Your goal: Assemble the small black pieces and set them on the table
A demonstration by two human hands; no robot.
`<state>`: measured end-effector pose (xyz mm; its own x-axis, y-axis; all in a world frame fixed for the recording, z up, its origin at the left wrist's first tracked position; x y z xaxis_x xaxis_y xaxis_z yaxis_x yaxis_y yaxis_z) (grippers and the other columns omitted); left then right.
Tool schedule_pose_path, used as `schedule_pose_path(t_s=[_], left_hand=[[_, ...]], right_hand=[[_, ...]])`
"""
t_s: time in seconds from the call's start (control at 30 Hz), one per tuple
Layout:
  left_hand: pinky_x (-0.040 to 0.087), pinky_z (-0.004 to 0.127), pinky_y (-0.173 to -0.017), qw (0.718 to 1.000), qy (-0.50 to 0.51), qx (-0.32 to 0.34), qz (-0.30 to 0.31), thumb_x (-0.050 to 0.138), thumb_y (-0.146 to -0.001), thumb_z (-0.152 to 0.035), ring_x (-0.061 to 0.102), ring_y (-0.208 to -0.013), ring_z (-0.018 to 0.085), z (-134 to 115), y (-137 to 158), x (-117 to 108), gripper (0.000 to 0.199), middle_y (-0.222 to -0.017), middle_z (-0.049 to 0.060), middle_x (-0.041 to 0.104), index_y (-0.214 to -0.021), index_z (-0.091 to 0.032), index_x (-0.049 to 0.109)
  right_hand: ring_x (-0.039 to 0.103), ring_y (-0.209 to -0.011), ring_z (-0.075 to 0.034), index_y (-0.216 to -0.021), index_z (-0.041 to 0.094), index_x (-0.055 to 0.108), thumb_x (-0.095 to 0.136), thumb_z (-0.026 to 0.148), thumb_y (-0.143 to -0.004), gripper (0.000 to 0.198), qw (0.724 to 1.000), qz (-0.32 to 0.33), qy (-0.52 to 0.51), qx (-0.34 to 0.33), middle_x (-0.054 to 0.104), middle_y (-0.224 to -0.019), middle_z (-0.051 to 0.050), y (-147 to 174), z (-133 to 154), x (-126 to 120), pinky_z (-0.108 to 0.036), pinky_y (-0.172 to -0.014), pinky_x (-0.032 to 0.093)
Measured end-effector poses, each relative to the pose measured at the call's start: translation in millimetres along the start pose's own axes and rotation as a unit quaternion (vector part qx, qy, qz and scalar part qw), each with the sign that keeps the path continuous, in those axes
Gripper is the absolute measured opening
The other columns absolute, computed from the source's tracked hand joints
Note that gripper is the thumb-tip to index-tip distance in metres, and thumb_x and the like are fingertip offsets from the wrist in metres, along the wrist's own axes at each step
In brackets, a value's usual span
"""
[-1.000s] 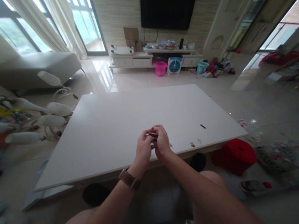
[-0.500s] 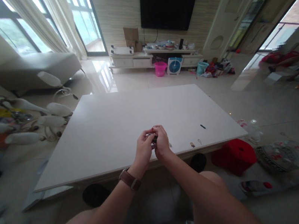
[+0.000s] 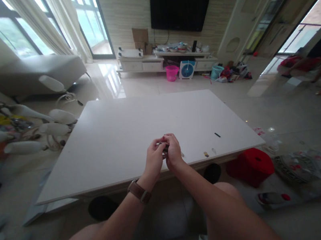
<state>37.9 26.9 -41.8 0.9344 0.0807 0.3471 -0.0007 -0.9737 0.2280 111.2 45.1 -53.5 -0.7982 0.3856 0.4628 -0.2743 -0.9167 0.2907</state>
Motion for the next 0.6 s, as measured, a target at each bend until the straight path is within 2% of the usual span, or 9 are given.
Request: schedule_pose_path(t_s=[0.1,0.2,0.3,0.4,0.47,0.53,0.6], left_hand=[[0.045,0.019,-0.053,1.0,0.021,-0.013,-0.001,0.068,-0.068,-0.027,0.061,-0.067,0.013,-2.5,0.5,0.6,0.026,-0.079,0.002,0.066,-0.092,-0.017,0.067],[0.049,0.021,-0.056,0.995,0.084,-0.043,0.015,0.066,-0.069,-0.025,0.063,-0.068,0.014,-10.4,0.5,2.2,0.028,-0.081,0.003,0.068,-0.096,-0.016,0.067],[0.056,0.029,-0.063,0.985,0.149,-0.08,0.042,0.063,-0.073,-0.027,0.069,-0.072,0.019,-22.5,0.5,3.1,0.033,-0.091,0.009,0.072,-0.104,-0.015,0.064],[0.057,0.034,-0.065,0.98,0.179,-0.078,0.046,0.062,-0.076,-0.029,0.073,-0.081,0.026,-36.1,0.2,0.3,0.036,-0.106,0.014,0.072,-0.11,-0.017,0.06],[0.057,0.033,-0.065,0.979,0.191,-0.063,0.039,0.061,-0.077,-0.03,0.074,-0.085,0.027,-43.3,0.3,-2.0,0.036,-0.11,0.015,0.072,-0.11,-0.017,0.058],[0.057,0.033,-0.066,0.977,0.202,-0.055,0.033,0.061,-0.077,-0.029,0.074,-0.086,0.027,-47.7,1.1,-3.1,0.035,-0.111,0.015,0.071,-0.11,-0.017,0.057],[0.058,0.033,-0.067,0.976,0.21,-0.056,0.033,0.061,-0.077,-0.028,0.074,-0.086,0.027,-49.8,2.5,-3.0,0.035,-0.112,0.015,0.071,-0.11,-0.017,0.056]], right_hand=[[0.054,-0.06,-0.013,-0.079,0.023,0.051,0.057,0.035,-0.069,0.016,1.0,0.011,0.016,-0.017,0.057,-0.069,0.005,-2.9,0.9,-0.5,-0.02,-0.046,0.037],[0.056,-0.066,-0.014,-0.081,0.023,0.053,0.057,0.036,-0.074,0.016,0.994,0.041,0.081,-0.069,0.057,-0.072,0.005,-7.4,15.1,-0.7,-0.023,-0.056,0.044],[0.061,-0.079,-0.015,-0.088,0.023,0.056,0.059,0.033,-0.074,0.017,0.974,0.024,0.169,-0.151,0.061,-0.085,0.003,-1.9,58.8,-6.8,-0.026,-0.068,0.047],[0.064,-0.089,-0.015,-0.088,0.023,0.057,0.057,0.029,-0.076,0.014,0.955,-0.004,0.18,-0.237,0.063,-0.095,0.001,13.3,128.2,-21.2,-0.027,-0.073,0.047],[0.065,-0.091,-0.016,-0.093,0.024,0.056,0.052,0.03,-0.081,0.014,0.922,0.003,0.178,-0.343,0.064,-0.099,-0.001,17.9,177.0,-35.6,-0.027,-0.075,0.047],[0.065,-0.086,-0.016,-0.096,0.024,0.056,0.049,0.033,-0.086,0.015,0.871,-0.009,0.239,-0.429,0.064,-0.093,-0.002,6.3,210.2,-58.1,-0.029,-0.074,0.047],[0.064,-0.081,-0.018,-0.098,0.022,0.057,0.048,0.034,-0.088,0.018,0.821,-0.043,0.359,-0.442,0.065,-0.088,-0.003,-24.3,219.1,-89.2,-0.031,-0.074,0.047]])
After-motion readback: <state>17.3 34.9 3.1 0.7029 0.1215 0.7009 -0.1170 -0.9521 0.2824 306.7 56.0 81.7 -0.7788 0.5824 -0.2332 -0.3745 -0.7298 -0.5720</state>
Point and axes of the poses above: each hand's wrist, its own y-axis away from the middle knuckle, its own x-axis out of the palm, z = x × y, the point moved 4 cm from there along -y, towards the middle knuckle
